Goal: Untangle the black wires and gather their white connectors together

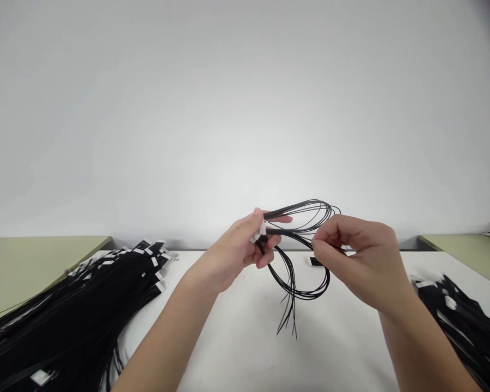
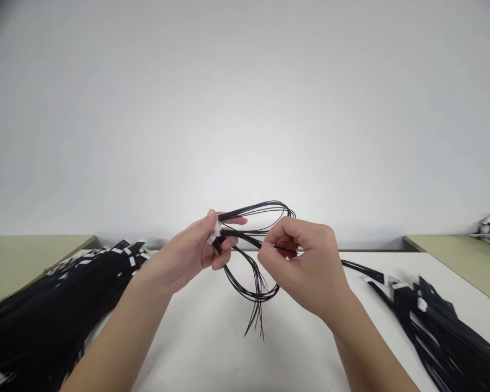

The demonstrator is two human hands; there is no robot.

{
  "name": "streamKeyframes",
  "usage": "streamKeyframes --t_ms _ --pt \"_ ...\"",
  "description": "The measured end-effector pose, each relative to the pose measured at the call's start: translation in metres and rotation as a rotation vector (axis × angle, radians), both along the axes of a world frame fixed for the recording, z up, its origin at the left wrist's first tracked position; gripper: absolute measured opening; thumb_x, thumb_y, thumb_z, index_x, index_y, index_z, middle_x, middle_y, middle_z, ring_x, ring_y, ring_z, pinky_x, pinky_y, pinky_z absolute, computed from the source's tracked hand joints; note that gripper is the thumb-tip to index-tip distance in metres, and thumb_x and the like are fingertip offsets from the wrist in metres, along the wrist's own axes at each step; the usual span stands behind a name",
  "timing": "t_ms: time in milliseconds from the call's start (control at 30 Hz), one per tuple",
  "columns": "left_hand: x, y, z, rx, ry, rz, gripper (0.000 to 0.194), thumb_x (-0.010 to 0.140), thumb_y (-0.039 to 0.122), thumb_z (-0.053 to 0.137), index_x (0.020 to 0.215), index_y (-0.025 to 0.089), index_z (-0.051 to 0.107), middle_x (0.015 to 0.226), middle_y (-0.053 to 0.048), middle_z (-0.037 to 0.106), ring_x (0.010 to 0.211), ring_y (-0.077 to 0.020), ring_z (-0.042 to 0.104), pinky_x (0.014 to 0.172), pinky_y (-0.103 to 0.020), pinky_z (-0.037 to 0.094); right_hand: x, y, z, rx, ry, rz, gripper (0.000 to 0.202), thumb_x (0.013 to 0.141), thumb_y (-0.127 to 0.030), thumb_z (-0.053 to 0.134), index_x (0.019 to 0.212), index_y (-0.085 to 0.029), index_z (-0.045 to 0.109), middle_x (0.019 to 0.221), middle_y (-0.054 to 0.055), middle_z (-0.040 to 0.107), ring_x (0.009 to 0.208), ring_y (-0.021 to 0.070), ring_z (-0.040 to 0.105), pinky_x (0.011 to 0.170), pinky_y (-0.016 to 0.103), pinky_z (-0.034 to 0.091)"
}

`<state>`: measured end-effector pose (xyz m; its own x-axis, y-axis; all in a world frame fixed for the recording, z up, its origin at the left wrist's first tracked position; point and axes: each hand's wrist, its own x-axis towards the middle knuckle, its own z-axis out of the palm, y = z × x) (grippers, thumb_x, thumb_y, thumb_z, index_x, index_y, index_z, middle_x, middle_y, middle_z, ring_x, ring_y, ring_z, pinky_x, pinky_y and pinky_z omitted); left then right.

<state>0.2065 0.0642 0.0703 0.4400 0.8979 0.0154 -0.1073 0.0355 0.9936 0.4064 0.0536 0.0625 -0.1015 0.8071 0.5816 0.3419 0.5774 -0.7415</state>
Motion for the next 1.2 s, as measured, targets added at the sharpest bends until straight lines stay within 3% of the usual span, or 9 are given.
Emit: streamKeyframes --t_ms 300,467,633,933,1200 --pt "-0.002 0.000 0.001 0.079 0.112 -0.039 0.043 0.094 0.054 0.036 0.110 0.026 0.064 0.075 0.001 0.045 0.056 -0.0073 0.040 0.060 -0.027 0.028 0.003 0.003 0.000 -0.133 0.099 0.012 0.013 0.079 -0.013 0.057 0.068 -0.018 0.057 0.054 -0.005 0.041 0.048 0.0057 0.034 0.041 0.018 0.028" --pt "0.000 0.000 -0.001 0.076 0.104 -0.059 0.043 0.094 0.053 0.034 0.107 0.024 0.063 0.075 0.001 0.044 0.057 -0.0082 0.040 0.059 -0.027 0.028 -0.005 0.003 -0.004 0.060 0.014 0.014 0.003 0.082 -0.018 0.062 0.082 -0.021 0.064 0.065 -0.003 0.056 0.053 0.0075 0.042 0.046 0.021 0.034" --pt "0.003 0.000 -0.002 0.073 0.070 -0.098 0.044 0.097 0.050 0.028 0.108 0.023 0.062 0.076 0.000 0.044 0.057 -0.0083 0.039 0.057 -0.027 0.028 -0.009 0.007 -0.007 0.236 -0.051 -0.032 0.008 0.081 -0.014 0.064 0.080 -0.021 0.066 0.067 -0.003 0.062 0.051 0.0059 0.044 0.044 0.020 0.036" --pt "0.006 -0.002 -0.001 0.095 0.075 -0.125 0.046 0.097 0.048 0.026 0.098 0.019 0.061 0.074 0.000 0.044 0.054 -0.0079 0.039 0.055 -0.026 0.028 -0.007 0.005 -0.006 0.292 -0.086 -0.050 0.010 0.080 -0.011 0.064 0.078 -0.021 0.064 0.065 -0.004 0.061 0.053 0.0056 0.045 0.046 0.019 0.036" --pt "0.006 -0.003 0.000 0.071 0.075 -0.126 0.046 0.097 0.048 0.028 0.104 0.019 0.062 0.073 0.000 0.044 0.054 -0.0074 0.038 0.056 -0.026 0.027 -0.007 0.005 -0.005 0.300 -0.090 -0.039 0.009 0.082 -0.012 0.062 0.078 -0.020 0.064 0.064 -0.004 0.060 0.054 0.0065 0.045 0.049 0.021 0.038"
